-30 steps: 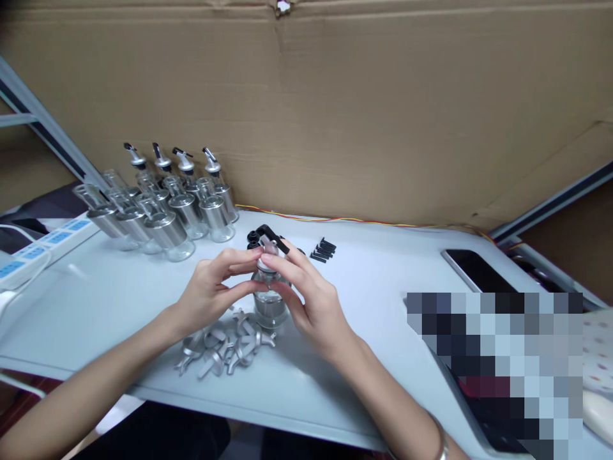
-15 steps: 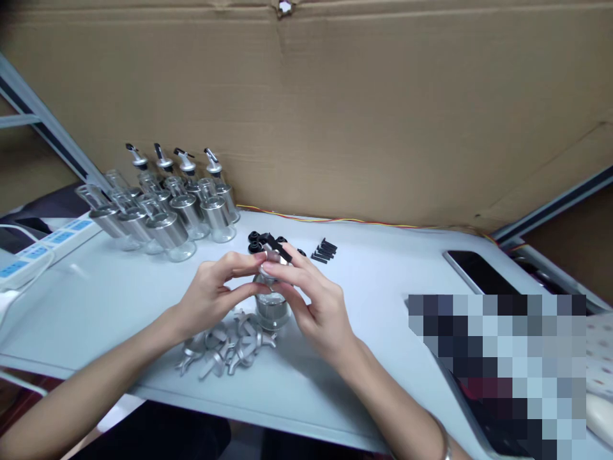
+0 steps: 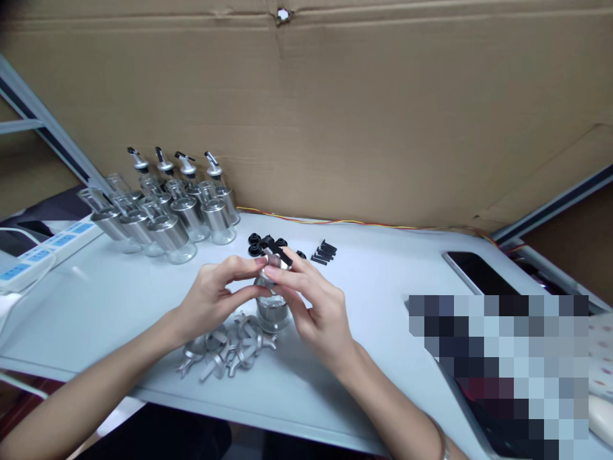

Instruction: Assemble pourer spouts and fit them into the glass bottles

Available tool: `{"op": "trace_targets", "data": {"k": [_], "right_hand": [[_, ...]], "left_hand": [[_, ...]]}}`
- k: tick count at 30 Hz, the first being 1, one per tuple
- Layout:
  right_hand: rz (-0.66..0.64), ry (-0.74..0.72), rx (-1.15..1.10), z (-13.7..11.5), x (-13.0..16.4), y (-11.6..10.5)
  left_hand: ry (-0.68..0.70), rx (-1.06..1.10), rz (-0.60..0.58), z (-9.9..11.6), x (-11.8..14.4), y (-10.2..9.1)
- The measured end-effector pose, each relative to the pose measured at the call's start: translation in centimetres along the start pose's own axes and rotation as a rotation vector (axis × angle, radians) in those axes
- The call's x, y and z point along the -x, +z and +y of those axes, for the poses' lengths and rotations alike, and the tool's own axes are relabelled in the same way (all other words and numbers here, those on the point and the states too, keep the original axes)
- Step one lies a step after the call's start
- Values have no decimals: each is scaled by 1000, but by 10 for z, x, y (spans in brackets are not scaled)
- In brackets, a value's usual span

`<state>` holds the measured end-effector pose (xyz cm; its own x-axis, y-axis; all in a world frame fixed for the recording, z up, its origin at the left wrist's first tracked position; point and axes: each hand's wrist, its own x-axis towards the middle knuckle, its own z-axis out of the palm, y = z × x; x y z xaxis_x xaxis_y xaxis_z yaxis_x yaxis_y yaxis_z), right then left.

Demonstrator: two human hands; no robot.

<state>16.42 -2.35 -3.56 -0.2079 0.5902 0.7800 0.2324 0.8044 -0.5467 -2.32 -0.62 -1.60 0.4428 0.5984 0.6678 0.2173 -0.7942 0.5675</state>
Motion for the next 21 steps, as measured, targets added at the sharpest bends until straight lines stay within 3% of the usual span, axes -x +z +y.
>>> {"op": "trace_targets", "data": {"k": [9, 13, 21], "right_hand": [[47, -57, 66, 5, 4, 5], [133, -13, 33, 6, 5, 10], [76, -6, 27, 9, 5, 9]], "left_hand": [[64, -101, 52, -1, -1, 6], [67, -132, 58, -2, -1, 9], [-166, -58, 28, -5, -8, -3]]}}
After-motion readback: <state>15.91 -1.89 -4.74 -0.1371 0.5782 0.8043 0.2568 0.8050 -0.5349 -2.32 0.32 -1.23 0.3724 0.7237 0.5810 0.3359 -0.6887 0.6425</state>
